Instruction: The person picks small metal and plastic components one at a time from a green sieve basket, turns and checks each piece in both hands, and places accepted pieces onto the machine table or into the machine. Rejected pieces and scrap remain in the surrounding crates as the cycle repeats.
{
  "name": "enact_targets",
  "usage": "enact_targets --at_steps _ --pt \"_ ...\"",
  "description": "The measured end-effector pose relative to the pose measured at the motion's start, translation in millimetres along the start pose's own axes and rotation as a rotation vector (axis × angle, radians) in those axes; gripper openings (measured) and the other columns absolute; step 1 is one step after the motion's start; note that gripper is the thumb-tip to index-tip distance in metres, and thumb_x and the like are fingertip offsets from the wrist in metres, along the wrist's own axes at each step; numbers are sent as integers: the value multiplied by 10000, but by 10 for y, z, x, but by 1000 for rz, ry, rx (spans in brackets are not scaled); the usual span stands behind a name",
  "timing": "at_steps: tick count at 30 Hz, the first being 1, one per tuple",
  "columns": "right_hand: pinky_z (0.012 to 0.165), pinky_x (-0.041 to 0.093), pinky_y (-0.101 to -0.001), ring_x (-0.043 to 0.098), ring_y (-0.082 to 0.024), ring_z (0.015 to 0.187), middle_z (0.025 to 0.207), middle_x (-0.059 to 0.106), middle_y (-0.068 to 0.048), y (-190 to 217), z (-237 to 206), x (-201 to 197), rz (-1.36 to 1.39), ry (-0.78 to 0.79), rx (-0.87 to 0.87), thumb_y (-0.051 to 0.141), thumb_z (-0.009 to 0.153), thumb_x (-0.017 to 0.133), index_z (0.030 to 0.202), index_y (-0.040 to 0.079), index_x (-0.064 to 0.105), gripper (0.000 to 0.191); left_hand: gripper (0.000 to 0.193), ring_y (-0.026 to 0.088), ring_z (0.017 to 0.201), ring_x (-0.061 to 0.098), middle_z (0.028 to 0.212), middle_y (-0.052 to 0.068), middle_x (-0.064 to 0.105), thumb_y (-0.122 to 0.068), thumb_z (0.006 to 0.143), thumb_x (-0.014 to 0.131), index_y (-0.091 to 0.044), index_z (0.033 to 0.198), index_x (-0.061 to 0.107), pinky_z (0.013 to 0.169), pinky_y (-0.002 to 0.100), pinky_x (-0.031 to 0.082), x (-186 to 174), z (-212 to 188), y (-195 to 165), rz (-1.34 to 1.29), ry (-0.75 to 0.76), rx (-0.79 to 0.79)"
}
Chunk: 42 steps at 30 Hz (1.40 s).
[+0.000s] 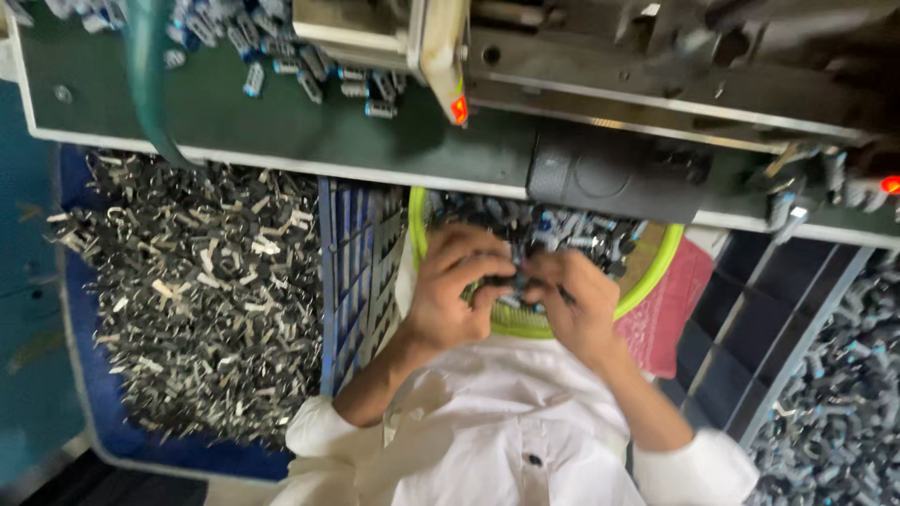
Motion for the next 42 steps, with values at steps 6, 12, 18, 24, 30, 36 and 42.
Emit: enact_targets --at_steps 6,12,18,24,30,36,42 --pt "784 619 -309 718 -190 862 1083 723 -172 21 -291 79 810 -279 409 79 962 723 1101 -11 557 234 301 345 1014 656 992 115 686 95 709 622 -25 983 647 928 467 560 84 45 -61 -110 -19 162" --pt "762 569 -286 668 -173 884 1027 712 -169 -96 -354 158 792 -371 479 103 906 781 1054 40 460 359 239 310 926 631 978 114 647 71 767 676 7 997 665 869 494 571 146 83 -174 121 -37 403" --pt "629 493 -270 606 -185 747 919 658 -130 -101 -161 171 1432 -383 793 91 957 715 1016 94 482 241 266 289 978 650 1044 94 696 -241 885 762 -44 1047 687 919 480 572 -163 -87 -423 98 11 405" --pt "564 586 -338 683 -223 682 749 574 -108 261 537 -543 408 -380 201 -154 945 532 877 117 413 304 80 228 949 724 1054 136 761 -48 911 661 -34 989 672 866 374 562 -59 -233 -106 11 -159 -19" --pt "658 583 -339 700 -254 762 955 682 -168 661 1533 -1083 -160 -501 -320 -195 938 598 1022 -1 432 269 64 233 1029 721 1151 167 708 -27 952 620 12 1002 613 891 348 609 187 -340 -43 -679 -31 -492" --pt "794 625 -305 756 -280 905 1141 705 -155 485 1794 -1068 -274 -343 -454 -274 946 495 1074 -39 520 269 556 229 1032 708 1104 174 702 -506 1097 478 17 963 606 933 362 568 69 -401 -85 -745 108 -276" --pt "832 595 -311 768 -254 952 1150 745 -149 679 1830 -1216 -356 -138 -476 -251 904 509 1006 -38 551 241 603 222 892 669 977 174 691 -549 1076 506 32 951 611 836 344 536 94 -307 -3 -836 120 -384"
Point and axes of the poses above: each hand's wrist, its own z-axis towards the middle knuckle, its own x-axis out of the palm, y = z × x, the point moved 2 cm from there along z, towards the middle knuckle
